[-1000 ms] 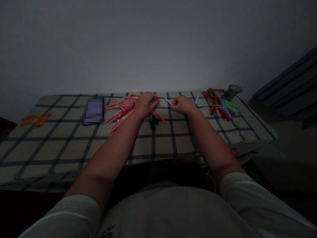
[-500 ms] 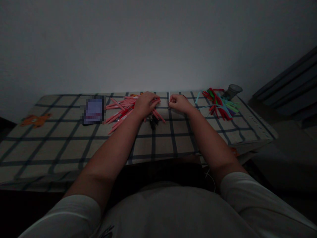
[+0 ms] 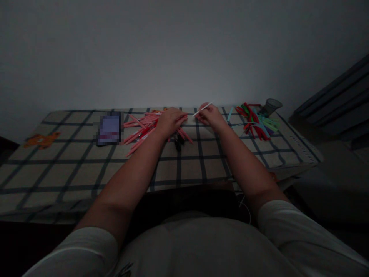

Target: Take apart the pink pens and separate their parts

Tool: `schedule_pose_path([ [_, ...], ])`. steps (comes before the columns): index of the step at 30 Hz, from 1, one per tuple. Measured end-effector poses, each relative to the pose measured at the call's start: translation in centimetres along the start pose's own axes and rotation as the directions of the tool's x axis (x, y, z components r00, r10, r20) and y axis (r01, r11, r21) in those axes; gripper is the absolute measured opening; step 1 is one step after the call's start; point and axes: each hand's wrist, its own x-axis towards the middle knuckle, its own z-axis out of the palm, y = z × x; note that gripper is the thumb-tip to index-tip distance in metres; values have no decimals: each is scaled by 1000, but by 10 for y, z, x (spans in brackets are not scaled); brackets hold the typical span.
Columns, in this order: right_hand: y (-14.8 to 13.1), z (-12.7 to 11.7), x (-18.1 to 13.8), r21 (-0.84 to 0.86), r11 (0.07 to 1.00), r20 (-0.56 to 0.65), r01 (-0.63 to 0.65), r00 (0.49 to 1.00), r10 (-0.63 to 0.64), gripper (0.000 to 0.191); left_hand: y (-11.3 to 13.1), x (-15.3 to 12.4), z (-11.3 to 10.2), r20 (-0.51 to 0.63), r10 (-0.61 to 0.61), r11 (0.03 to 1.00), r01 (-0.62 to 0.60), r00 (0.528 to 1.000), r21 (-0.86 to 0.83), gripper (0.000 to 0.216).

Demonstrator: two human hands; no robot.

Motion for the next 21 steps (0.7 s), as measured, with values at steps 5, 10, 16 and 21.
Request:
schedule_pose_path([
  [5,-4,5,-4,95,995,27,-24,999,22,25,-3,0,5,24,21,1000,-21,999,17,33],
  [10,-5,10,-7,64,998,55,-10,998,7,21,-2,1,6,56,41,998,-44,998,48,34],
  [16,-6,9,-7,39,999,61,-17,998,14,21,-4,1,5,40,60,998,-60,997,13,35],
  [21,-6,10,-9,-27,1000,94,4,996,-1,20,-4,1,7,32,59,998,-59,998,21,32],
])
